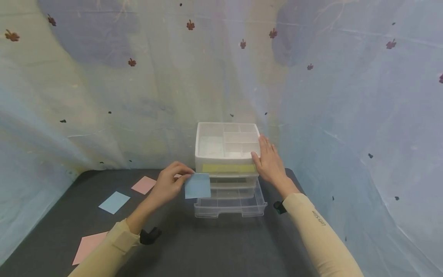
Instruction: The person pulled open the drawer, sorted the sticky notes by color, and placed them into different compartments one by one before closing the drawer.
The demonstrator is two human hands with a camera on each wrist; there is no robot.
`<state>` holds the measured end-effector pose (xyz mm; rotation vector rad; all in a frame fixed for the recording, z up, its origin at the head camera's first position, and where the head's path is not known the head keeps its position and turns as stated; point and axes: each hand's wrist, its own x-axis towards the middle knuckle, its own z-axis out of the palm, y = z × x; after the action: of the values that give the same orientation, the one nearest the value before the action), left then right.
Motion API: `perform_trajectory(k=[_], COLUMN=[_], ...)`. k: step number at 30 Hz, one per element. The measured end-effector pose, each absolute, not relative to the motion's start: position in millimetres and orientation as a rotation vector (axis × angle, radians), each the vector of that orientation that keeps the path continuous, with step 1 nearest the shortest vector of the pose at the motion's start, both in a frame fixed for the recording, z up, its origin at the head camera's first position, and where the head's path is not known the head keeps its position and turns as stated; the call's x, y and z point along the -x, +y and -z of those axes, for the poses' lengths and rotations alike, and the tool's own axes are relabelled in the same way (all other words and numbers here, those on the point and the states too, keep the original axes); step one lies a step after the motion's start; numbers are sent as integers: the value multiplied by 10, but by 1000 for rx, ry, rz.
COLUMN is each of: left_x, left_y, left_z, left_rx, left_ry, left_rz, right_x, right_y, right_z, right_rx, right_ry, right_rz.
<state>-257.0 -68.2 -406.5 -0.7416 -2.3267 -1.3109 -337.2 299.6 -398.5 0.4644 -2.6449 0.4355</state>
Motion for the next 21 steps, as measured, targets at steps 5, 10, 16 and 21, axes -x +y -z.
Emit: perform_trajectory(k=[5,10,16,21], left_x=[2602,2640,2711,2777], left_y=[-518,-336,-114,64], left_z=[4114,4156,4210,4269], left_rx=[782,796,793,809], left_ry=[-2307,-2334,-2382,-2466], left_rz=[1391,1387,1420,1380], right_x=[3356,3350,3357,3372], right_y=[2988,2987,2984,2989], right_z=[3996,4018,4010,4000], right_rx=[-472,-467,-475,-471], right_ry=[-2637,-2643,-2635,-2626], right_rz=[-442,-433,-449,-445])
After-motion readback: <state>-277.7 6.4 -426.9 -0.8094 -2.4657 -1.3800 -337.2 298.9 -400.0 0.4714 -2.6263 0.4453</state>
